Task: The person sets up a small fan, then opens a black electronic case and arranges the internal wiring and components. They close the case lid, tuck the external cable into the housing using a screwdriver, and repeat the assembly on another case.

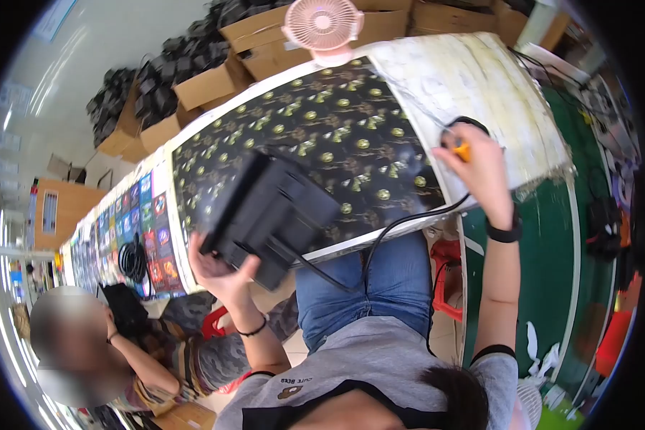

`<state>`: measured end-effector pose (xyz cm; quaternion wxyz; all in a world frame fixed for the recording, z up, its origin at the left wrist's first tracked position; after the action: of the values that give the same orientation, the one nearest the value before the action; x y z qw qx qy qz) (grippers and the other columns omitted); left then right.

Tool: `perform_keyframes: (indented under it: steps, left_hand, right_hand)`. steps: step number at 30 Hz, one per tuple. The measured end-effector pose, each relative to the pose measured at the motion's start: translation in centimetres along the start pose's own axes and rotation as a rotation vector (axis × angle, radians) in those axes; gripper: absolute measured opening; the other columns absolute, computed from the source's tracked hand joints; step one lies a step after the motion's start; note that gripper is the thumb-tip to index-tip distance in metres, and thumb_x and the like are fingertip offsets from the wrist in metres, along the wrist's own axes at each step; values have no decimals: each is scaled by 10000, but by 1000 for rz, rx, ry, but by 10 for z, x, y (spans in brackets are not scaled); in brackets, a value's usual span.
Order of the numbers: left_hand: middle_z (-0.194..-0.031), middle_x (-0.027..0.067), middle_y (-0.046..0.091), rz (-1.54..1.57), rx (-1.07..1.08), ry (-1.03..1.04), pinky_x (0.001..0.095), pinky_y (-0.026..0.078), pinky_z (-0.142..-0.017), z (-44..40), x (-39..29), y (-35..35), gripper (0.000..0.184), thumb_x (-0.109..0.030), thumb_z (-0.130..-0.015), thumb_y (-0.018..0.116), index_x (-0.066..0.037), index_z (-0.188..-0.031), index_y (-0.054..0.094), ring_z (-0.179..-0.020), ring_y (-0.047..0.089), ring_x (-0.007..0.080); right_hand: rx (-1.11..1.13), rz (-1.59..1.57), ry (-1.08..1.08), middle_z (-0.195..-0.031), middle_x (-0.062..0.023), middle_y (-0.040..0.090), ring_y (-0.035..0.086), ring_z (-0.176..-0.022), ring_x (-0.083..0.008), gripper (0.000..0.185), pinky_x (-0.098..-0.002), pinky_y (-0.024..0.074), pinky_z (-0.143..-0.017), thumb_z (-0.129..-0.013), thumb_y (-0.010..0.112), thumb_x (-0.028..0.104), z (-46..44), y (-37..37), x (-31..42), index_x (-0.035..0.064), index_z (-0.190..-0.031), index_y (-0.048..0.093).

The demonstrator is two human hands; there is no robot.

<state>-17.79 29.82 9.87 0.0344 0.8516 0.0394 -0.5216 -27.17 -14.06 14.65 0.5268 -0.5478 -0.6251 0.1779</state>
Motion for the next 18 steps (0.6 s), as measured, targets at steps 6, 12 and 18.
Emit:
perform_keyframes:
  steps: [6,12,18]
  left_hand:
    - [-1283,143,582,-159,-364,56,322,485,-975,-64,36,-100,750,95,-719,807,-13,-1383,474,-1106,597,214]
    - [-1162,145,606,-857,-640,175,372,466,-941,-85,43,-160,605,-134,-756,844,-48,-1287,570,-1026,591,252]
    - [-1068,102,672,-766,-221,556,351,480,-888,-75,-17,-14,253,9,-822,715,-41,-1068,676,-962,629,259]
  right_hand:
    - [98,501,96,-729,-173,648,640,-704,-372,402,-440,487,-601,-783,777,384,-3,-16,-48,24,-857,613]
    - [217,254,89,-677,-192,618,606,-635,-382,406,-422,449,-559,-821,762,364,-4,0,-55,-1,-817,582]
    - [90,190,161,-635,-187,572,555,-575,-371,399,-402,425,-541,-864,730,348,-7,-18,-60,0,-790,550]
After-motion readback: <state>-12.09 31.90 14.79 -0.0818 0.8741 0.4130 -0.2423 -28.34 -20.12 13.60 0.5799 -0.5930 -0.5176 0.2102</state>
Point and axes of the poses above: each hand's wrist, its own z-axis away from the middle knuckle, its own y-axis out of the palm, x = y × z, the point moved 7 cm from there along -z, towards the middle knuckle
